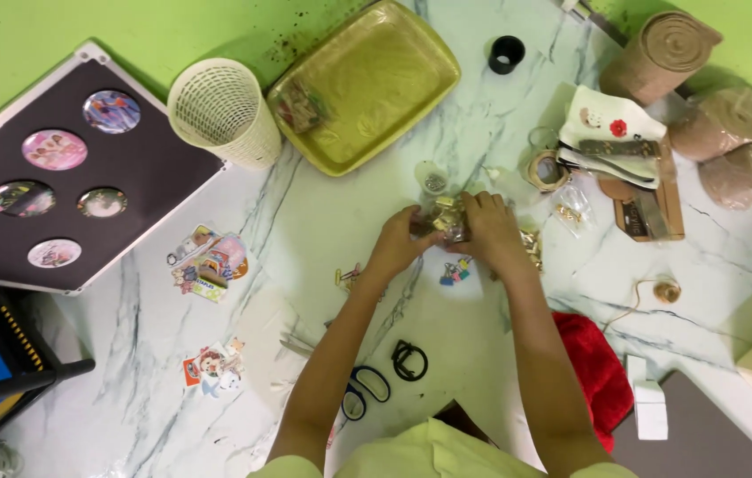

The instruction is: The person cleans a gold tray with a cloth, sorts through various bags of clips and fasteners on a desk, and organizes stationery supplies including rolls of twine and tape into a storage bin.

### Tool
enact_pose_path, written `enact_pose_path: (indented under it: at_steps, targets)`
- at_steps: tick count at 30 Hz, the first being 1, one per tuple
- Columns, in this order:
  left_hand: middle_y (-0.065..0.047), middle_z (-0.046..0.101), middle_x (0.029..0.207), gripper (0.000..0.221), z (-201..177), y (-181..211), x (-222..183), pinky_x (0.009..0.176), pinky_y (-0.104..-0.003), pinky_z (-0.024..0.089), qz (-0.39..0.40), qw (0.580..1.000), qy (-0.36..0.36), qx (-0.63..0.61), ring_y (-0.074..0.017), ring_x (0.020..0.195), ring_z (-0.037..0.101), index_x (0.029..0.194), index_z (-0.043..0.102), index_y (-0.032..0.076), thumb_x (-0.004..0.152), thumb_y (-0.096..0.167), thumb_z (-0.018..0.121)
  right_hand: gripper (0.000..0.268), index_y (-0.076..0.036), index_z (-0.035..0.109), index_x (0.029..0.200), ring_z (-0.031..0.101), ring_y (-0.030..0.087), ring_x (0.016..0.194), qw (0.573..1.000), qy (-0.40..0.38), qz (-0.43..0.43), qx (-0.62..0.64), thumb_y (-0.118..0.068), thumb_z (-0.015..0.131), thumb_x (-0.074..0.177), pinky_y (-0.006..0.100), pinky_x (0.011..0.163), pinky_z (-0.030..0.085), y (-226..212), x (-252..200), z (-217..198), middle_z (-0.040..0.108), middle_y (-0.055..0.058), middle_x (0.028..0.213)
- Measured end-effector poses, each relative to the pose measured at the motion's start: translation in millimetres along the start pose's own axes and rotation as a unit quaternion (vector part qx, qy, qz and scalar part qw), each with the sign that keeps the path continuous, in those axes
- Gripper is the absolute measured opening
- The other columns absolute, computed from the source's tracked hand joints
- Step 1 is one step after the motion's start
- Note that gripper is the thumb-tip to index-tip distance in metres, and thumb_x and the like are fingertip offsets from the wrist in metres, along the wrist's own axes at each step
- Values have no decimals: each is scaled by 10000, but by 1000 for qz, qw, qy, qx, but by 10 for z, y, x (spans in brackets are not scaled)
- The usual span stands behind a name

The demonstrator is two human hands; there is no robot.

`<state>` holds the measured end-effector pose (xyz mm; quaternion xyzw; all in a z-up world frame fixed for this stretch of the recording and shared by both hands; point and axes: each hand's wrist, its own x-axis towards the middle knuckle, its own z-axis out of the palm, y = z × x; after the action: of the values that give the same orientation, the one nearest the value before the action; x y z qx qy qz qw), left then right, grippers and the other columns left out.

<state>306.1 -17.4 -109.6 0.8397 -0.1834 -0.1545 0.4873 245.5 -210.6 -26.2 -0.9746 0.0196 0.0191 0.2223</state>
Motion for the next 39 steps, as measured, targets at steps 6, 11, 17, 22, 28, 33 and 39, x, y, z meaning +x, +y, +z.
enact_pose_path:
  at_steps: [6, 11, 17, 22, 28, 33, 39]
  targets:
    - [-148, 652, 1099, 845, -317, 582, -146, 858, -370, 573, -2, 997, -55, -46, -271, 956, 689, 1365, 457, 12, 663, 139, 910, 719, -48, 585, 1144, 560, 350, 1117, 992, 114, -59, -4, -183, 950, 539, 468, 901, 494, -161, -137, 73, 597, 159, 1145]
    - [-129, 618, 1179, 700, -428, 445, -327, 958, -386, 555, 98, 995, 29, -1, -286, 1094, 648, 1272, 522, 51, 712, 94, 940, 616, -65, 564, 1198, 598, 303, 1114, 988, 129, -83, 29, -119, 916, 696, 427, 933, 511, -250, -127, 215, 620, 101, 1164]
    - [-149, 529, 1235, 983, -687, 732, -474, 1023, -440, 488, 78, 993, 59, 61, -346, 1183, 542, 1454, 424, 64, 602, 44, 914, 810, -69, 564, 1277, 598, 359, 1157, 975, 118, -184, 44, -70, 906, 543, 437, 945, 505, -630, -84, -200, 639, 149, 1243]
    - [-203, 479, 1296, 811, -600, 575, -371, 1017, -451, 483, 76, 980, 116, 139, -400, 1250, 488, 1266, 546, 114, 572, 64, 961, 833, -57, 570, 1324, 591, 371, 1196, 976, 81, -153, 131, -84, 927, 572, 435, 974, 512, -365, 18, -10, 631, 147, 1285]
    - [-186, 638, 1321, 735, -715, 371, -230, 1006, -422, 560, 45, 998, 2, 34, -338, 1228, 650, 1367, 469, 84, 771, 146, 896, 726, -49, 624, 1247, 717, 295, 1083, 959, 61, -78, 265, -172, 963, 617, 355, 913, 571, -147, 114, 257, 720, 140, 1180]
    - [-167, 617, 1361, 909, -1172, 523, -86, 1072, -394, 518, 0, 1000, -3, -29, -307, 1218, 659, 1560, 298, 123, 821, 161, 827, 654, -42, 616, 1283, 727, 185, 927, 921, 80, -3, 381, -276, 908, 746, 312, 783, 608, -304, 433, 444, 736, 117, 1082]
    - [-180, 629, 1403, 530, -1631, 407, 225, 1031, -417, 541, 65, 985, 160, -30, -322, 1256, 663, 1430, 512, 61, 955, 159, 727, 583, 8, 596, 1276, 661, 162, 757, 885, 92, 90, 447, -358, 822, 882, 298, 646, 532, -988, 1092, 476, 723, 111, 903]
